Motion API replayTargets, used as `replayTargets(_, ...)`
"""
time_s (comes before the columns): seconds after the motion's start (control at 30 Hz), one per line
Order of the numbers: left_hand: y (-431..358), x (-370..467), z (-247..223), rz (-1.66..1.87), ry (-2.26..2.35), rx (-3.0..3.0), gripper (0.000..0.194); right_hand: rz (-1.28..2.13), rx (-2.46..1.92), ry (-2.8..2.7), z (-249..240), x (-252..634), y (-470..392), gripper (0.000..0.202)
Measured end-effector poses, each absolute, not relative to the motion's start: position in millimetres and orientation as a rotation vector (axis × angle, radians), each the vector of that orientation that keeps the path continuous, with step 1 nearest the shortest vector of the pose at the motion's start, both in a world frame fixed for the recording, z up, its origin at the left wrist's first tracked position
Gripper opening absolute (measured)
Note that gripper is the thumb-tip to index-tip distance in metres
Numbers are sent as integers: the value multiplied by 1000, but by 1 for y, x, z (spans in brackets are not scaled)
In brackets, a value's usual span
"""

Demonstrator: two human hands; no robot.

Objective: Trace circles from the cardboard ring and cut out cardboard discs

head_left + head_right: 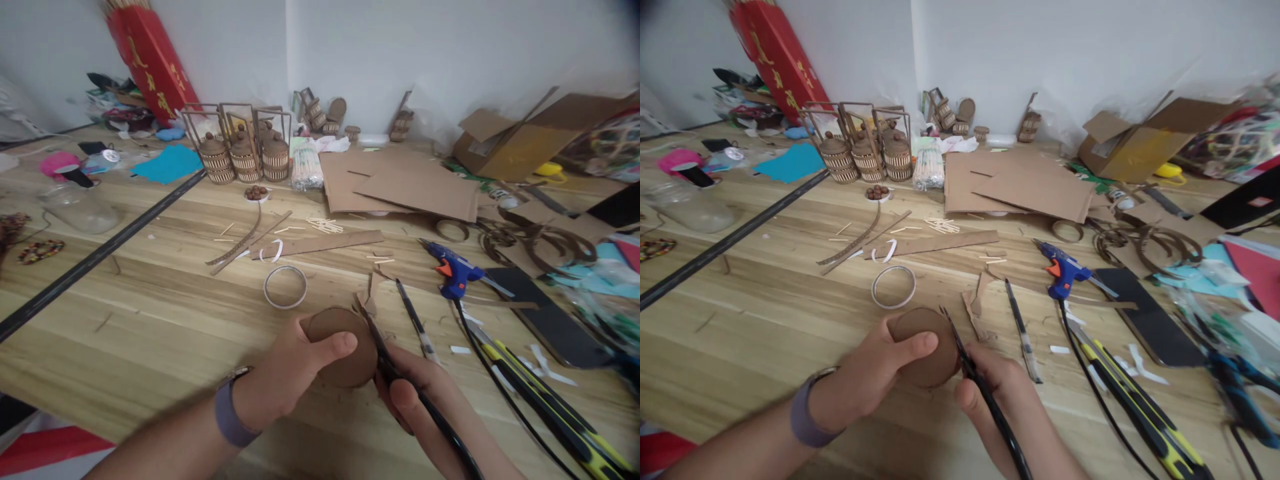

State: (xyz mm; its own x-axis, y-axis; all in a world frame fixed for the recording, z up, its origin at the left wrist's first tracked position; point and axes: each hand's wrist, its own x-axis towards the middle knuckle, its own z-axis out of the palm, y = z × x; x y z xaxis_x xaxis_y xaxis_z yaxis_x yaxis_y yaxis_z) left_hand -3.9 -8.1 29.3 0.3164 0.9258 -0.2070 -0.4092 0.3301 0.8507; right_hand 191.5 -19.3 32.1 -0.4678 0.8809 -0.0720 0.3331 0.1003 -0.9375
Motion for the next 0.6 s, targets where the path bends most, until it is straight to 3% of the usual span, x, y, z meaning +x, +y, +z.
replayTargets(0.6,-8,-5,35,999,851,781,27,1276,-1250,-1914,34,193,-21,71)
